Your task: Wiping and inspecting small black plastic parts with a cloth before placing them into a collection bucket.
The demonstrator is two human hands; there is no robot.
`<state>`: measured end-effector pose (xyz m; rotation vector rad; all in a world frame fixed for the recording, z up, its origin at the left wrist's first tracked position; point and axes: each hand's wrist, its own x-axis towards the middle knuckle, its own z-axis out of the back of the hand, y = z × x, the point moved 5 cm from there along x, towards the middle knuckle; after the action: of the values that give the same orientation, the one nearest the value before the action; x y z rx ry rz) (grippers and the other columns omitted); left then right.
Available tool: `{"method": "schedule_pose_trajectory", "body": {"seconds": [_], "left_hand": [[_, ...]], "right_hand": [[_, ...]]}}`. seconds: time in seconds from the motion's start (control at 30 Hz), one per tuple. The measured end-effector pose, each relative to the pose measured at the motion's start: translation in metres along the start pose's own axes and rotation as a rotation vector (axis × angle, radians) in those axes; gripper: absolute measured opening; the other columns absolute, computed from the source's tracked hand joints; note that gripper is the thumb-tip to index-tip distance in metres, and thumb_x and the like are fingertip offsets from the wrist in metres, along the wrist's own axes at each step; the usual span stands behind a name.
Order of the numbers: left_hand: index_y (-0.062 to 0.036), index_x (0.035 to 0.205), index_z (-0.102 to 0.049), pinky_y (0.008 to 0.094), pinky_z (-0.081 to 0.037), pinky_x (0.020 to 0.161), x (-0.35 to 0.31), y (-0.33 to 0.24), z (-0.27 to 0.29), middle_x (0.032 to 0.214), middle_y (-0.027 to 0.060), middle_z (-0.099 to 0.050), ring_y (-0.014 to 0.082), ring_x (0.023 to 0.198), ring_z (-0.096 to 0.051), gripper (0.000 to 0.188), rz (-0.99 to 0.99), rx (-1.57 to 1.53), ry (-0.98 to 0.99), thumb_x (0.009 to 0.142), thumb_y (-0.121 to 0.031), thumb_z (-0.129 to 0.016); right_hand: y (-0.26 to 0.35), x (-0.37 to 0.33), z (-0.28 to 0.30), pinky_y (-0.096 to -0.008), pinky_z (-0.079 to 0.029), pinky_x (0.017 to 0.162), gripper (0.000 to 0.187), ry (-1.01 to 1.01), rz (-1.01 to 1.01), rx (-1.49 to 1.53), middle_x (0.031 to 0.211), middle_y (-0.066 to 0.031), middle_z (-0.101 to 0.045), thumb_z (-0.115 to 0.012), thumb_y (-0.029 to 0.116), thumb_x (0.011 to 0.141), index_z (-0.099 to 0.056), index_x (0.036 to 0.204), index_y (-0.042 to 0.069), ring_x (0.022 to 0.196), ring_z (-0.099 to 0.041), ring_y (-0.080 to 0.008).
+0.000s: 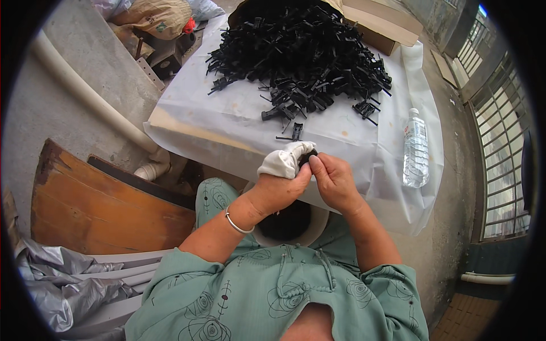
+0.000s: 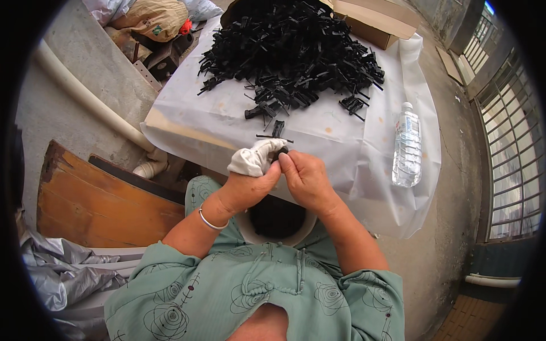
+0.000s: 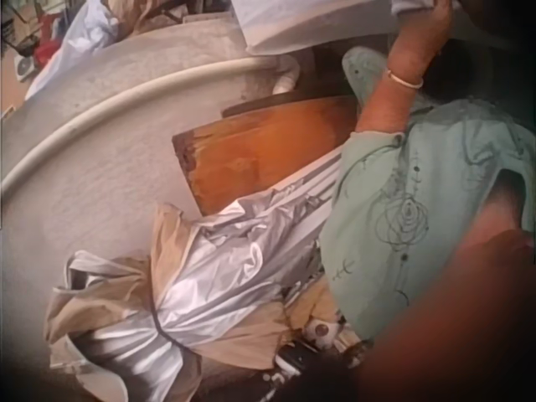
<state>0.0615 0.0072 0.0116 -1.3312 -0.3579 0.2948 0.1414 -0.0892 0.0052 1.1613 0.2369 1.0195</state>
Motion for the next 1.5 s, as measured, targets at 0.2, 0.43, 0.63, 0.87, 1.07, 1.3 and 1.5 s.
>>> {"method": "schedule_pose_trajectory", "body": {"seconds": [0.2, 0.43, 0.63, 0.87, 1.07, 1.3, 1.5], "left_hand": [[0.0027, 0.1, -0.057, 0.0361, -0.049, 0.07, -0.007, -0.012, -0.001, 0.088, 0.0188, -0.061, 0.0333, 0.078, -0.06, 0.027, -0.459, 0.498, -0.159, 0.074, -0.002, -0.055], [-0.0006, 0.113, -0.043, 0.0235, -0.044, 0.066, 0.004, 0.005, 0.018, 0.083, 0.0036, -0.054, 0.0096, 0.073, -0.048, 0.03, -0.368, 0.025, -0.134, 0.085, -0.007, -0.053], [-0.005, 0.123, -0.038, 0.0183, -0.037, 0.051, 0.001, 0.013, 0.007, 0.085, 0.0015, -0.051, 0.0046, 0.057, -0.039, 0.032, 0.063, -0.245, 0.055, 0.091, -0.007, -0.04], [-0.0015, 0.109, -0.047, 0.0225, -0.041, 0.064, -0.002, -0.004, 0.004, 0.084, 0.0038, -0.052, 0.0082, 0.073, -0.046, 0.027, -0.1, -0.016, 0.156, 0.084, -0.009, -0.043], [-0.0018, 0.105, -0.048, 0.0255, -0.042, 0.071, -0.002, 0.001, 0.004, 0.085, 0.0045, -0.052, 0.011, 0.077, -0.047, 0.025, -0.212, 0.146, 0.065, 0.081, -0.007, -0.044], [0.001, 0.112, -0.045, 0.0294, -0.041, 0.082, -0.004, -0.004, 0.004, 0.096, 0.0101, -0.054, 0.0183, 0.088, -0.051, 0.034, -0.192, -0.026, 0.218, 0.081, -0.01, -0.048], [-0.0012, 0.107, -0.046, 0.0292, -0.043, 0.079, -0.008, -0.011, 0.007, 0.09, 0.0111, -0.054, 0.0188, 0.082, -0.05, 0.028, -0.27, 0.121, 0.165, 0.08, -0.008, -0.048]], "right_hand": [[-0.014, -0.006, -0.019, -0.0258, -0.039, 0.054, 0.026, -0.063, -0.219, 0.349, 0.061, -0.0037, -0.054, -0.05, 0.016, 0.092, -0.056, 0.073, -0.001, 0.058, -0.045, -0.0084], [-0.004, 0.0, 0.005, -0.0226, -0.038, 0.054, 0.019, -0.079, 0.008, 0.161, 0.064, 0.0009, -0.051, -0.053, 0.015, 0.09, -0.06, 0.082, -0.001, 0.06, -0.044, -0.0063], [0.005, -0.001, 0.014, -0.0232, -0.04, 0.056, 0.01, 0.02, 0.133, 0.001, 0.066, -0.0012, -0.056, -0.062, 0.008, 0.082, -0.061, 0.08, -0.001, 0.062, -0.049, -0.0076], [-0.004, 0.002, 0.005, -0.0247, -0.041, 0.056, 0.015, 0.095, -0.082, 0.163, 0.066, -0.0053, -0.055, -0.061, 0.012, 0.084, -0.059, 0.077, -0.001, 0.06, -0.048, -0.0121], [-0.002, 0.0, -0.005, -0.0248, -0.038, 0.058, 0.028, 0.183, -0.019, 0.161, 0.066, -0.0018, -0.049, -0.049, 0.021, 0.093, -0.055, 0.076, 0.0, 0.063, -0.043, -0.0098], [-0.002, -0.002, -0.003, -0.0281, -0.04, 0.055, 0.02, 0.193, -0.058, 0.132, 0.064, -0.0068, -0.051, -0.051, 0.014, 0.09, -0.057, 0.078, -0.001, 0.059, -0.045, -0.0121], [0.004, -0.004, -0.003, -0.023, -0.036, 0.052, 0.023, 0.209, -0.101, 0.382, 0.063, 0.0006, -0.046, -0.051, 0.018, 0.091, -0.054, 0.078, -0.001, 0.058, -0.041, -0.0078]]}}
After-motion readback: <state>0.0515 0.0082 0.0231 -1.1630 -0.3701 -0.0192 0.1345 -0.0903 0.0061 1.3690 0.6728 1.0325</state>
